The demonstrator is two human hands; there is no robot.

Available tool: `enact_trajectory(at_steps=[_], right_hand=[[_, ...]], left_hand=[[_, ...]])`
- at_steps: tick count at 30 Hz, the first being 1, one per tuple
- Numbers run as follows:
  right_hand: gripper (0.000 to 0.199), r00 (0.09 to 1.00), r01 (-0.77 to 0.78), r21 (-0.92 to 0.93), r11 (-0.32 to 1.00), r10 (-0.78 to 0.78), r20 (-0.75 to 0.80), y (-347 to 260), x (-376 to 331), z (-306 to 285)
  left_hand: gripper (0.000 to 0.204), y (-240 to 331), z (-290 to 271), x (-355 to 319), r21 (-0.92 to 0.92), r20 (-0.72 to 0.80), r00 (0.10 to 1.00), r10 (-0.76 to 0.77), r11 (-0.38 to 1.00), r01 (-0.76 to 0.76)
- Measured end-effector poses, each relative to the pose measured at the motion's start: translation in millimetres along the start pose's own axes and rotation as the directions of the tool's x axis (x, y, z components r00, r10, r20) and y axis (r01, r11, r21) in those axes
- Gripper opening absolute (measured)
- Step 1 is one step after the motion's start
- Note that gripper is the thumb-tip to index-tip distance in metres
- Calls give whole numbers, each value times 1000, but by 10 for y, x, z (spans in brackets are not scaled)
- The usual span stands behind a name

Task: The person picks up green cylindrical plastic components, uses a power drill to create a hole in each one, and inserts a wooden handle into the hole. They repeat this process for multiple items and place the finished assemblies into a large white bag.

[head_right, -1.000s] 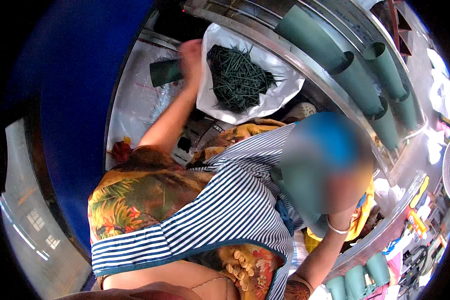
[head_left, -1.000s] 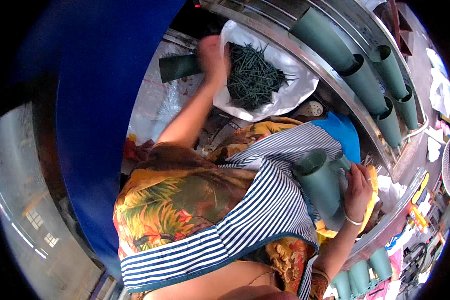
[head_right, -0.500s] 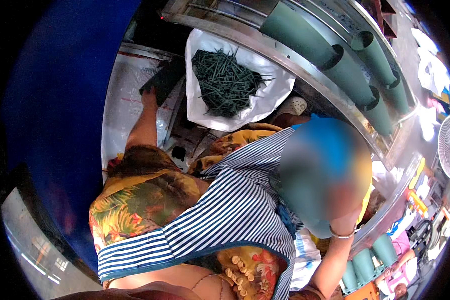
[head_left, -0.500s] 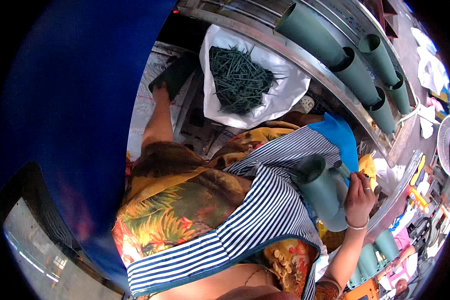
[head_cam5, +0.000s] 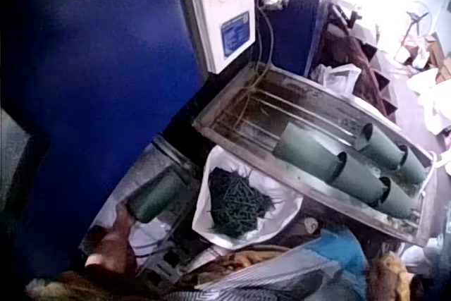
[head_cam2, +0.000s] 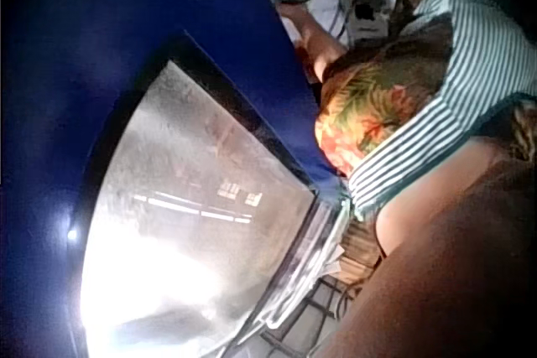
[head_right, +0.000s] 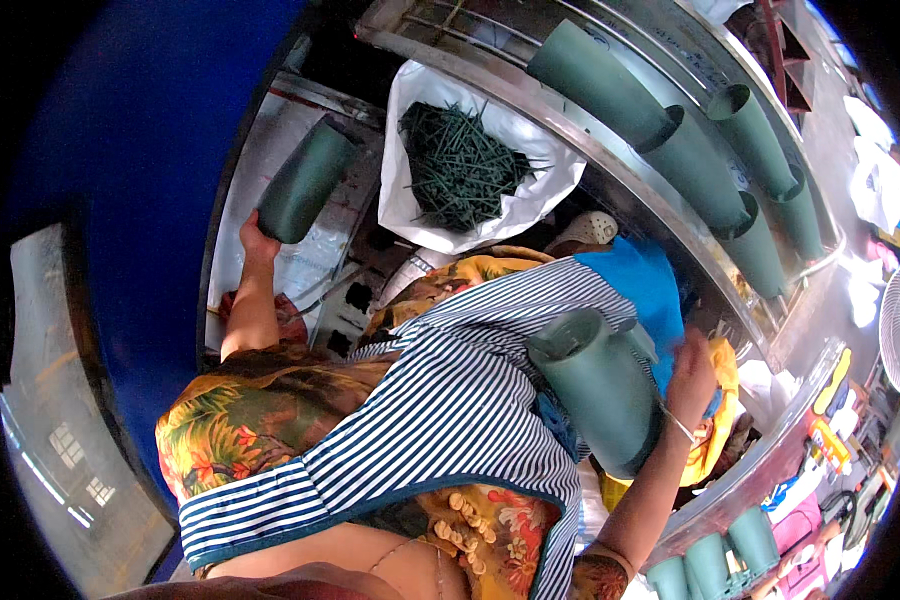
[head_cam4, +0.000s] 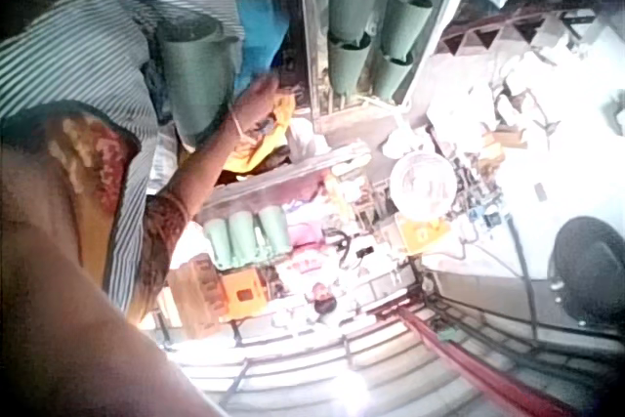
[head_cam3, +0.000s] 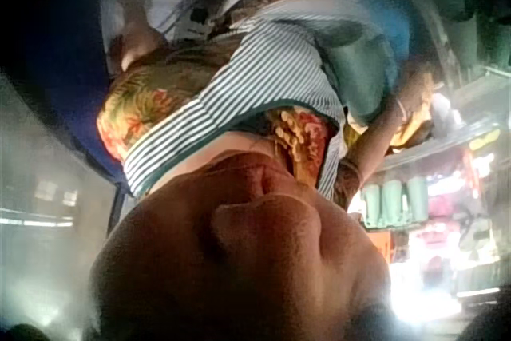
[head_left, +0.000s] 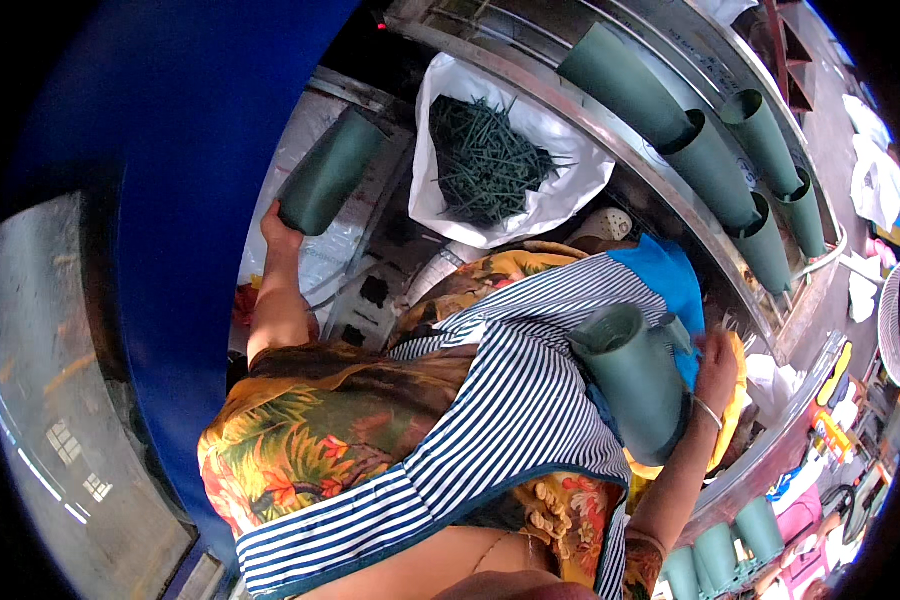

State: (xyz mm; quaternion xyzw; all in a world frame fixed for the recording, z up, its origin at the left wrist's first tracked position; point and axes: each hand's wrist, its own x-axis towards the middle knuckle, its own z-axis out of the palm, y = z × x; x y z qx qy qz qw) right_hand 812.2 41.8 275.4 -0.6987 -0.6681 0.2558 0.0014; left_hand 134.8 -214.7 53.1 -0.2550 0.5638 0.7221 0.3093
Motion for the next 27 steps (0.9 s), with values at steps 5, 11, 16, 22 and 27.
enact_trajectory(at_steps=[5,11,16,22,27], right_hand=[[38,929,369,386,845,-339,-148,-727,-12,93],[56,474,880,65,470,-867,-150,-1740,40,-99],[58,588,783,24,621,-727,-354,-1915,42,281],[57,627,771,43,636,-745,-226,-1976,-92,271],[66,670,740,-18,672,-739,-67,-2019,-110,306]], left_hand=[[38,22,984,-466,117,327,940,-99,991,64],[41,-634,2335,-1442,179,647,743,-170,981,68],[38,-1091,2561,-2151,164,621,769,-151,985,61],[40,-1210,2298,-2139,145,663,741,-104,989,8],[38,-1323,2161,-2069,175,641,738,-209,977,125]])
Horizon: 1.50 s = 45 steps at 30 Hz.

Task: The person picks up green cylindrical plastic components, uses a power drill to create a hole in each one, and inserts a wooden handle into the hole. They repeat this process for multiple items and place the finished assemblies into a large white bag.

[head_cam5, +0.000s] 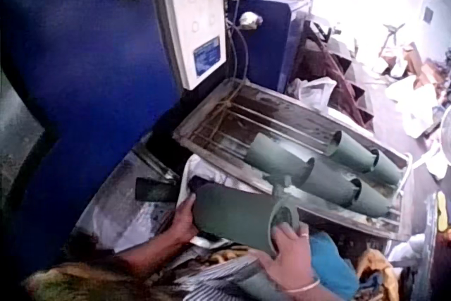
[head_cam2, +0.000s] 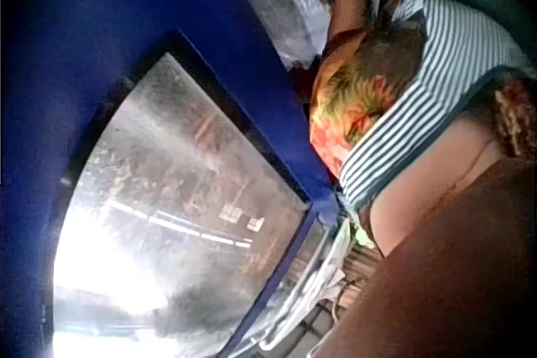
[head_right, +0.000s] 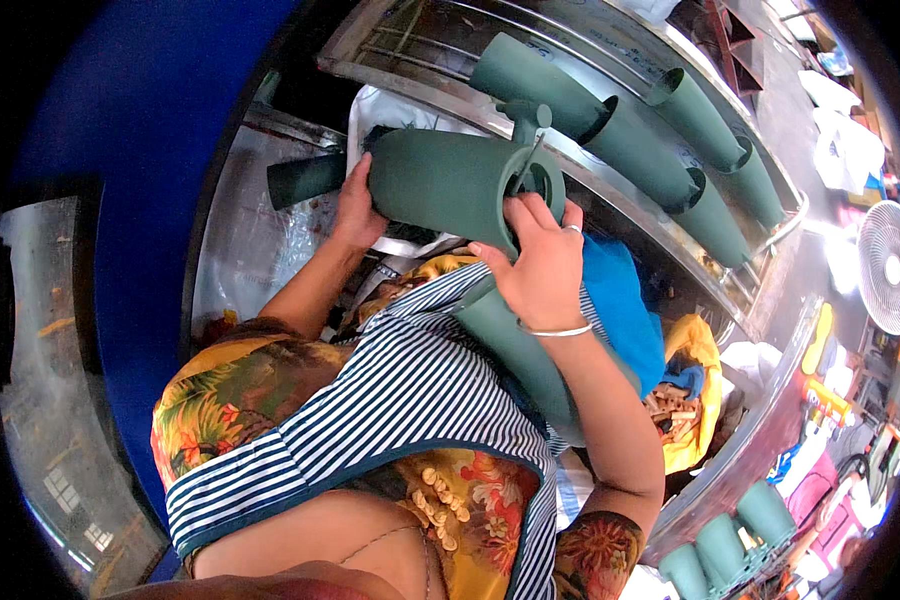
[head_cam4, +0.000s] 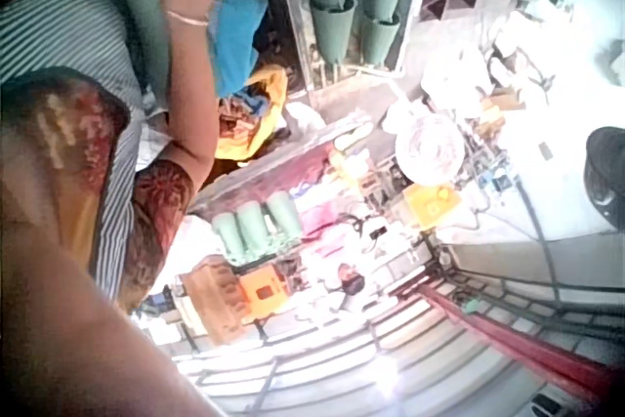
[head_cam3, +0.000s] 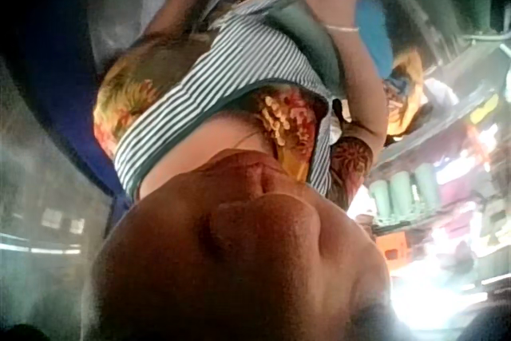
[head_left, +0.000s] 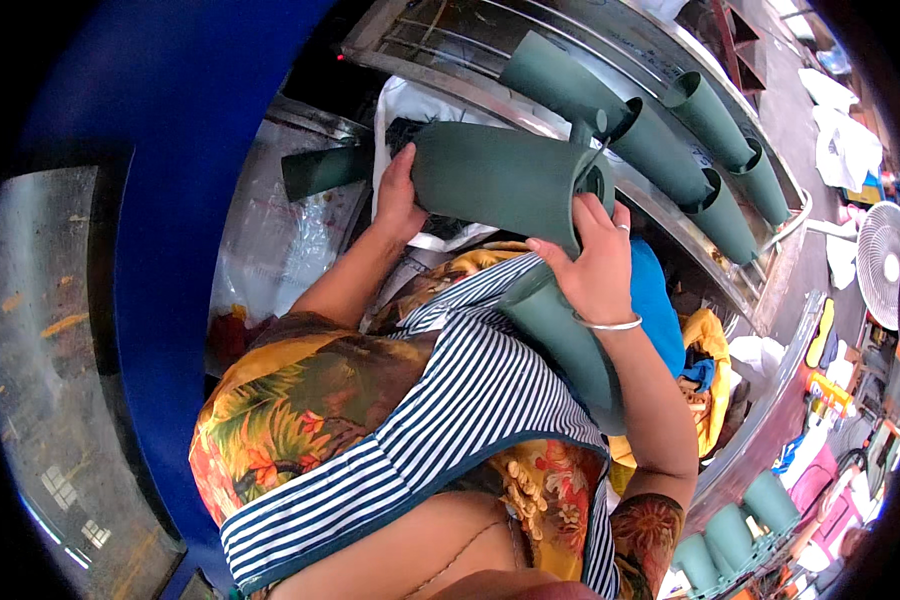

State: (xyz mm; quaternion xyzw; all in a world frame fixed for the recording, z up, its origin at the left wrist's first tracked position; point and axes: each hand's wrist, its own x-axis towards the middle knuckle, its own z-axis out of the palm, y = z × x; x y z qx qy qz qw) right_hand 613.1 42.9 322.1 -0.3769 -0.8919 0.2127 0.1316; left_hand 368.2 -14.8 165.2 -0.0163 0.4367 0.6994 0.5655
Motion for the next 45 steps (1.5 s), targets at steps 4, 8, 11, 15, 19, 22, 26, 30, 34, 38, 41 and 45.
enact_trajectory(at_steps=[4,8,11,15,19,22,26,30,34,38,41,45], right_hand=[[78,998,61,-25,998,-60,20,-81,-10,23],[76,979,203,-194,960,-202,25,-322,31,-62],[64,945,291,-342,894,-324,-41,-341,58,-43],[46,910,271,-379,885,-363,-198,-233,41,-33],[42,908,-188,232,954,259,-329,60,-22,5],[40,846,-301,381,874,429,-316,237,-89,60],[56,858,-244,254,936,330,-393,282,-179,-152],[55,894,-382,7,924,371,-249,284,-659,-415],[56,842,-510,46,859,509,-180,182,-1117,-511],[54,747,-627,90,773,630,-210,194,-1373,-527],[52,688,-686,125,717,695,-211,199,-1485,-587],[46,647,-738,96,668,740,-182,315,-1507,-656]], left_hand=[[43,-123,-66,86,-91,-80,993,-87,993,80],[50,-67,-317,247,-186,47,964,-261,946,265],[50,3,-372,283,-103,213,958,-192,971,218],[66,112,-321,236,-101,408,883,-232,950,297],[66,270,-60,-27,-138,452,888,85,990,-25],[48,301,142,-200,155,277,953,124,973,-172],[35,592,589,64,207,157,961,228,944,-257],[32,756,1429,1050,204,211,894,395,877,-435],[29,664,2304,2370,532,300,870,392,688,-493],[27,180,2666,3531,760,283,891,356,483,-435],[28,-64,2810,3731,768,259,908,329,500,-400],[44,-356,2860,4071,784,414,886,208,414,-463]])
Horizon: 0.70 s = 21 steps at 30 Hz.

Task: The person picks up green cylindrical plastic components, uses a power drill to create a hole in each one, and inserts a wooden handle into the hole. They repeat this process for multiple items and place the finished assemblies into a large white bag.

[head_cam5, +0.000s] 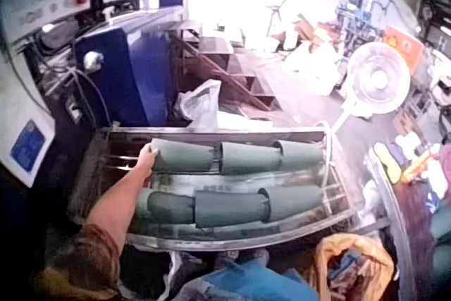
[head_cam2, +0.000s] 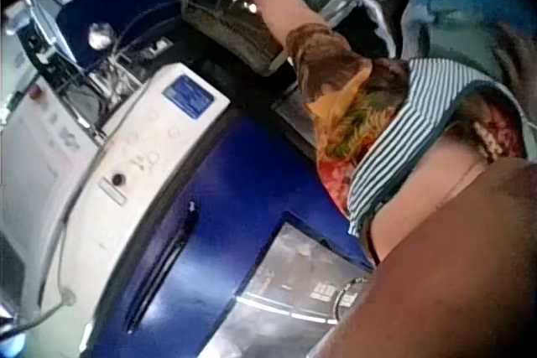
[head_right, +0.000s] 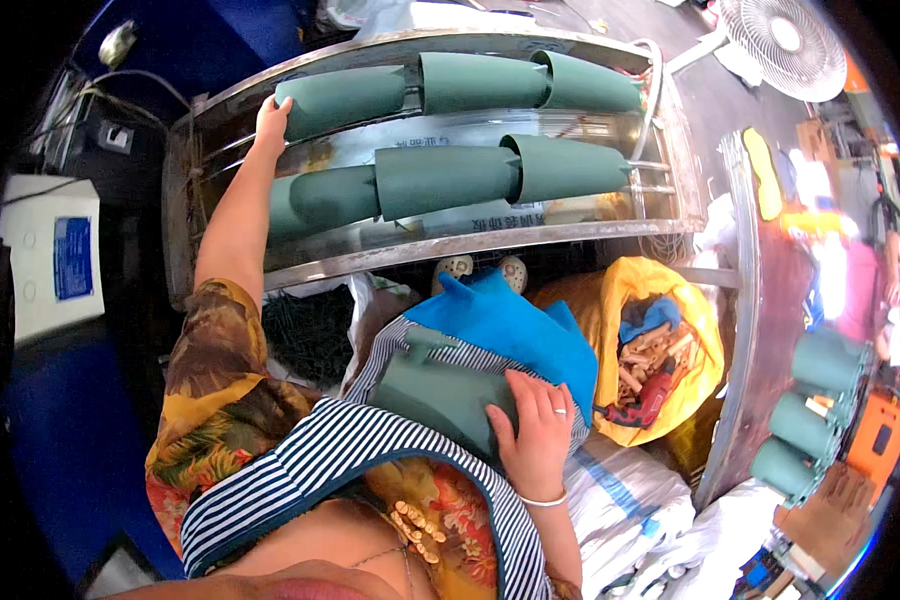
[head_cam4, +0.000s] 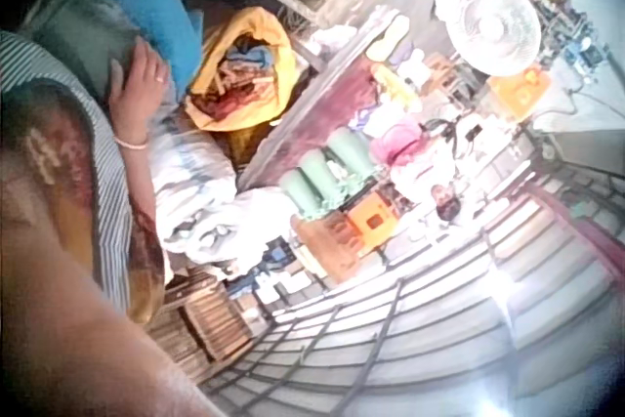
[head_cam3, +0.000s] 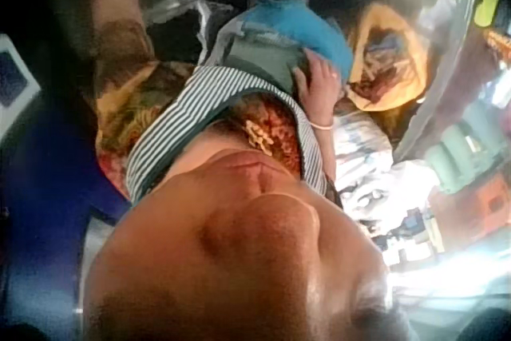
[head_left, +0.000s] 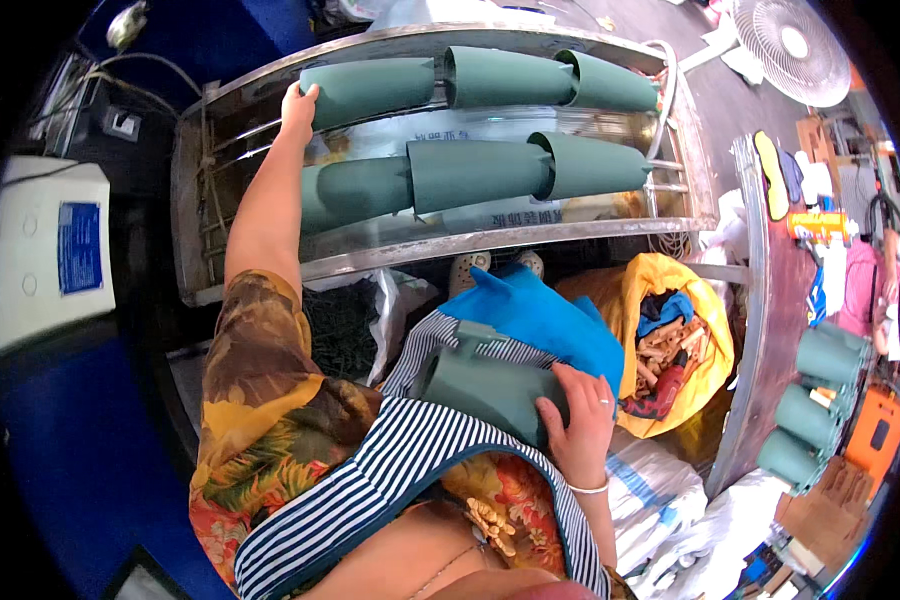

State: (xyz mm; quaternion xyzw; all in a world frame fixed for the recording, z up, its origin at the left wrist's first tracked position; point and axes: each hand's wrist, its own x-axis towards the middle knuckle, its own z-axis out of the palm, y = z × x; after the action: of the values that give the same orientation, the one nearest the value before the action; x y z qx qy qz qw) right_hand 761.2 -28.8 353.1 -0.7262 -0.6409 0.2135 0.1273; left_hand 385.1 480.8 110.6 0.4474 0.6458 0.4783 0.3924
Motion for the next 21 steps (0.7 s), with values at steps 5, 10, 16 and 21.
enact_trajectory(at_steps=[5,10,16,21], right_hand=[[41,998,52,-105,993,-47,49,-50,167,-1],[40,994,97,-72,993,-100,-41,-89,71,100],[33,974,164,6,986,-161,-161,-62,-185,91],[22,821,13,287,958,154,-550,506,-492,-117]], left_hand=[[75,211,198,-335,698,-117,933,341,696,-167],[43,1131,79,-2291,82,590,775,227,938,-337],[29,1458,-222,-4283,59,927,314,-205,907,417],[26,1713,-179,-4418,-281,809,415,417,894,-350]])
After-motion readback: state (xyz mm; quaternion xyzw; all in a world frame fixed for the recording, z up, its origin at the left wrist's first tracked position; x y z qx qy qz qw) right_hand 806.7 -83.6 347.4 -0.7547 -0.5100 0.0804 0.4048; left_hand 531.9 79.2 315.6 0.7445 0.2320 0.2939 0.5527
